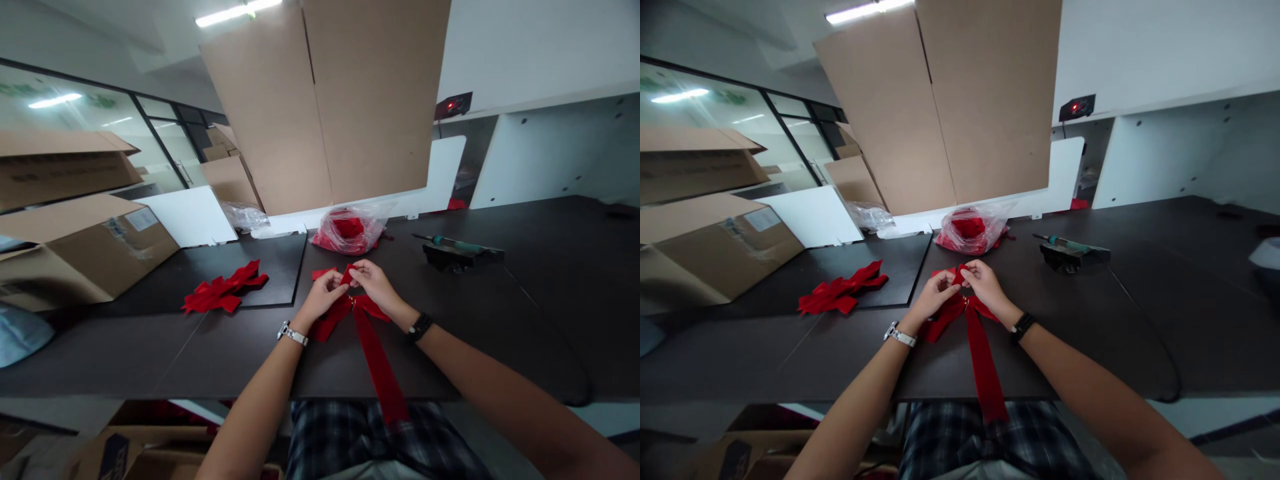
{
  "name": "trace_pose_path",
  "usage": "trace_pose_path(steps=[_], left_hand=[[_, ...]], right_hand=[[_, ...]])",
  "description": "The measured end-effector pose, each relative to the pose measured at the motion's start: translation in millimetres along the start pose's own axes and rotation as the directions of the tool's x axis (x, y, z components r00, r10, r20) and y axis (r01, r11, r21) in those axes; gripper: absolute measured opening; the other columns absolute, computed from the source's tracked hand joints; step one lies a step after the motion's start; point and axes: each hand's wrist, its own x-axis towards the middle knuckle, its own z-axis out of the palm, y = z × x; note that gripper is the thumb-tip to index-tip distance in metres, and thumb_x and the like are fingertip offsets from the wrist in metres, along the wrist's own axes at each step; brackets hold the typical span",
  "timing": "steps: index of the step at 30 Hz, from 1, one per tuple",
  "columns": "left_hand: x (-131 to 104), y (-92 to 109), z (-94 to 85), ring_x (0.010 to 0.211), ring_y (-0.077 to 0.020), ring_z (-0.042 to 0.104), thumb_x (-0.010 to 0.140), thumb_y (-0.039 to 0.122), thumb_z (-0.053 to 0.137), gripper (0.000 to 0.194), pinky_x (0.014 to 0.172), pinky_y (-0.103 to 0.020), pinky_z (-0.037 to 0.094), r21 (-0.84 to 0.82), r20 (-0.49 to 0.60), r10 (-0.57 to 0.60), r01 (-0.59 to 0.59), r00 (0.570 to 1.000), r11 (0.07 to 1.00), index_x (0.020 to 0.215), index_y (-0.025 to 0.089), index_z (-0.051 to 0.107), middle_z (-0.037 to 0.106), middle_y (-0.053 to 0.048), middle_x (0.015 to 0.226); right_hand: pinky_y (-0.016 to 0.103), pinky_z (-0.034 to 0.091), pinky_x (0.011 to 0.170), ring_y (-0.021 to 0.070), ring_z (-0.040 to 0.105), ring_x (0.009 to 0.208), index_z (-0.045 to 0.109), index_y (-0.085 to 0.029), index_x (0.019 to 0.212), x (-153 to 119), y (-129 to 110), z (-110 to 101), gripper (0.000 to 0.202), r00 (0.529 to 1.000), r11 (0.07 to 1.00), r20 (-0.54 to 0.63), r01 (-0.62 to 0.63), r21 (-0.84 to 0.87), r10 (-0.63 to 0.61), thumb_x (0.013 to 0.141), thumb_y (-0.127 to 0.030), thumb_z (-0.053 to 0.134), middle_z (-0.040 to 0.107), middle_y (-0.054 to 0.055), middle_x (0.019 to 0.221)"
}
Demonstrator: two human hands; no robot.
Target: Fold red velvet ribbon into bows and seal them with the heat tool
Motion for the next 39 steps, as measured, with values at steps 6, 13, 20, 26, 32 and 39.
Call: trace_pose_path(steps=[6,13,20,26,32,39], left_hand=[[1,-1,-0.4,0.069,-0.0050,0.048,0.063,0.052,0.072,0.049,0.068,-0.018,0.038,-0.019,0.012,-0.040,0.040,0.999,0.999,0.082,0.010,0.055,0.056,0.000,0.076],[0,2,-0.2,0.061,-0.0033,0.040,0.064,0.053,0.070,0.049,0.061,-0.017,0.033,0.015,-0.006,-0.064,0.064,0.998,0.998,0.077,0.009,0.053,0.048,0.003,0.067],[0,1,-2.1,0.058,-0.0028,0.036,0.067,0.053,0.068,0.047,0.059,-0.017,0.029,0.023,-0.030,-0.046,0.047,0.998,0.999,0.070,0.010,0.049,0.043,0.004,0.062],[1,-1,-3.5,0.061,-0.0031,0.038,0.066,0.059,0.066,0.053,0.061,-0.017,0.031,0.037,-0.028,-0.024,0.025,0.999,0.999,0.075,0.009,0.051,0.046,0.003,0.065],[-4,0,-10.0,0.070,-0.0070,0.046,0.075,0.054,0.061,0.046,0.070,-0.019,0.038,0.369,0.037,0.046,-0.057,0.998,0.928,0.085,0.010,0.056,0.054,-0.001,0.077],[-9,-3,-16.5,0.111,-0.0229,0.049,0.069,0.042,0.072,0.045,0.099,-0.038,0.038,0.772,0.230,-0.087,-0.128,0.969,0.623,0.102,0.015,0.060,0.055,-0.010,0.115]], right_hand=[[0.029,0.047,0.060,0.0126,0.055,0.056,0.052,-0.019,0.077,1,1,-2,0.033,1.000,1.000,-0.029,0.000,-0.006,-0.001,0.067,-0.048,0.065,0.056,-0.002,0.063],[0.029,0.046,0.060,0.0125,0.055,0.056,0.051,-0.020,0.078,3,0,-4,0.036,0.998,1.000,-0.062,0.001,-0.006,-0.001,0.066,-0.051,0.065,0.054,-0.002,0.063],[0.028,0.044,0.060,0.0112,0.053,0.058,0.051,-0.019,0.081,2,-5,-5,0.038,0.998,0.999,-0.046,-0.040,-0.006,0.039,0.065,-0.051,0.065,0.056,-0.001,0.071],[0.026,0.036,0.057,0.0104,0.046,0.058,0.059,-0.015,0.069,0,-6,-6,0.032,0.984,0.990,0.117,-0.125,-0.058,0.131,0.056,-0.041,0.074,0.056,-0.001,0.064],[0.024,0.034,0.059,0.0093,0.045,0.059,0.056,-0.016,0.066,3,-6,-16,0.035,0.963,0.979,0.176,-0.201,-0.039,0.205,0.060,-0.046,0.074,0.052,-0.003,0.062],[0.024,0.041,0.062,0.0107,0.053,0.064,0.058,-0.014,0.070,8,-3,-32,0.047,0.860,0.923,0.346,-0.380,-0.058,0.376,0.050,-0.051,0.081,0.059,0.001,0.069]])
